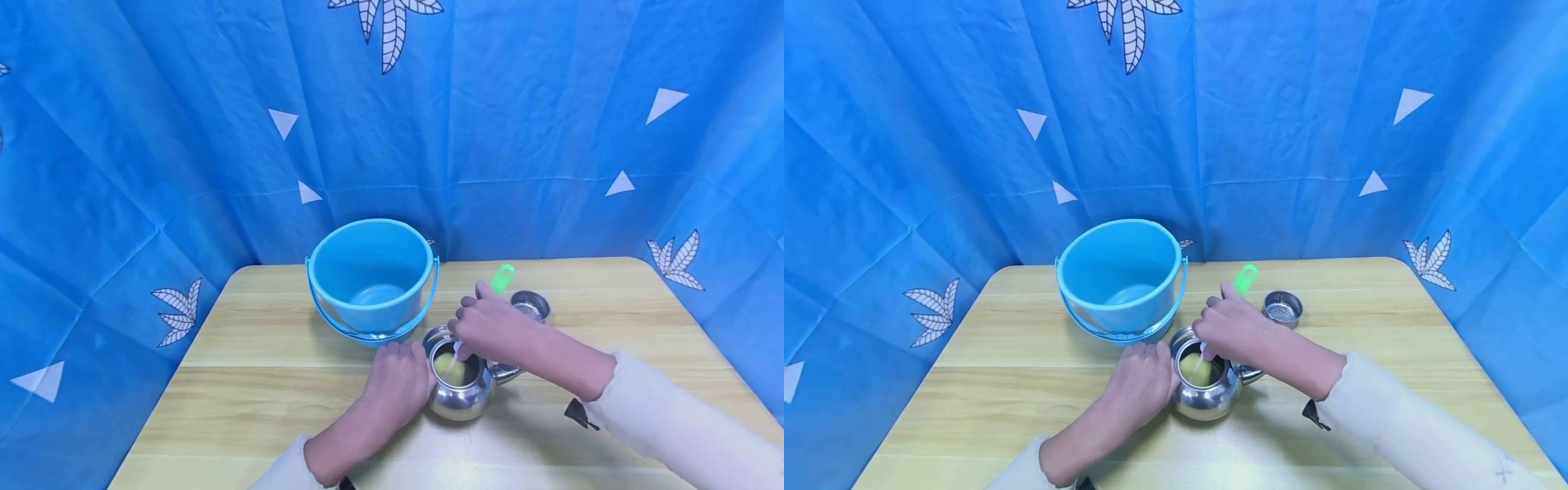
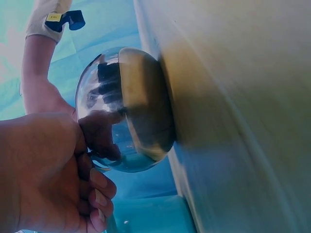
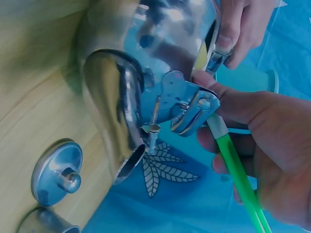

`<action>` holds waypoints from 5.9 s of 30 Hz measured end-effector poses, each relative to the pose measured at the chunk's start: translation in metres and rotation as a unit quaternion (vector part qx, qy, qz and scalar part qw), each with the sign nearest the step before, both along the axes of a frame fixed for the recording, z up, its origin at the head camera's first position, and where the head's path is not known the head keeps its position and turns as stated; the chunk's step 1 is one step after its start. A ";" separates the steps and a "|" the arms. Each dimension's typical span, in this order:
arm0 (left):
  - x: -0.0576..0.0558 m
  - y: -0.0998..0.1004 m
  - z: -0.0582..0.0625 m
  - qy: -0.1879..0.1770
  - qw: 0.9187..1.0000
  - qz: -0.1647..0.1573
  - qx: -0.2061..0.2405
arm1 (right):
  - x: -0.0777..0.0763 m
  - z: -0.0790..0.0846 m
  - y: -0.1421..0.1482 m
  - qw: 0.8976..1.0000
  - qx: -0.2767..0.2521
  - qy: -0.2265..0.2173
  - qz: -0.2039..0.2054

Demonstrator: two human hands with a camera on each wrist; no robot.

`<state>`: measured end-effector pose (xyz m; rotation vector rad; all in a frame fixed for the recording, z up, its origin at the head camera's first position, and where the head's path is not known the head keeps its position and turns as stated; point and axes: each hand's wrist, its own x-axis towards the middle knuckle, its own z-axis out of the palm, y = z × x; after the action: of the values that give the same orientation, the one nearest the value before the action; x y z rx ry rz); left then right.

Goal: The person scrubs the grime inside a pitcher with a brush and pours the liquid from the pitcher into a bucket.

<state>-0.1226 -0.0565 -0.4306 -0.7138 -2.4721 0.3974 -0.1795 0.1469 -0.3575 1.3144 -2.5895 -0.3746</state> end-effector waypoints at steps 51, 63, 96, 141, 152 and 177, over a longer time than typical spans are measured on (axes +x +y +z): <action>0.004 -0.002 -0.003 -0.030 0.999 -0.007 0.010 | 0.071 0.001 -0.051 0.918 0.189 0.346 0.040; 0.001 -0.004 -0.005 0.097 0.988 -0.090 0.077 | 0.051 0.017 -0.071 0.935 0.234 0.266 0.018; 0.001 0.000 0.000 0.016 0.999 -0.021 -0.037 | 0.009 0.038 -0.010 0.973 0.087 -0.196 -0.081; 0.002 0.000 0.002 0.052 0.998 -0.033 -0.032 | 0.063 0.005 0.005 0.959 0.040 0.277 0.042; 0.002 -0.001 0.001 0.077 0.995 -0.046 -0.034 | 0.070 0.013 0.013 0.963 0.023 0.267 0.016; 0.002 -0.001 -0.001 0.034 0.998 -0.025 -0.043 | 0.062 0.026 0.040 0.965 -0.025 0.259 -0.015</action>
<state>-0.1207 -0.0577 -0.4321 -0.7832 -2.3803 0.5025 -0.1179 0.1867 -0.3314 0.9947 -2.1637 -0.5686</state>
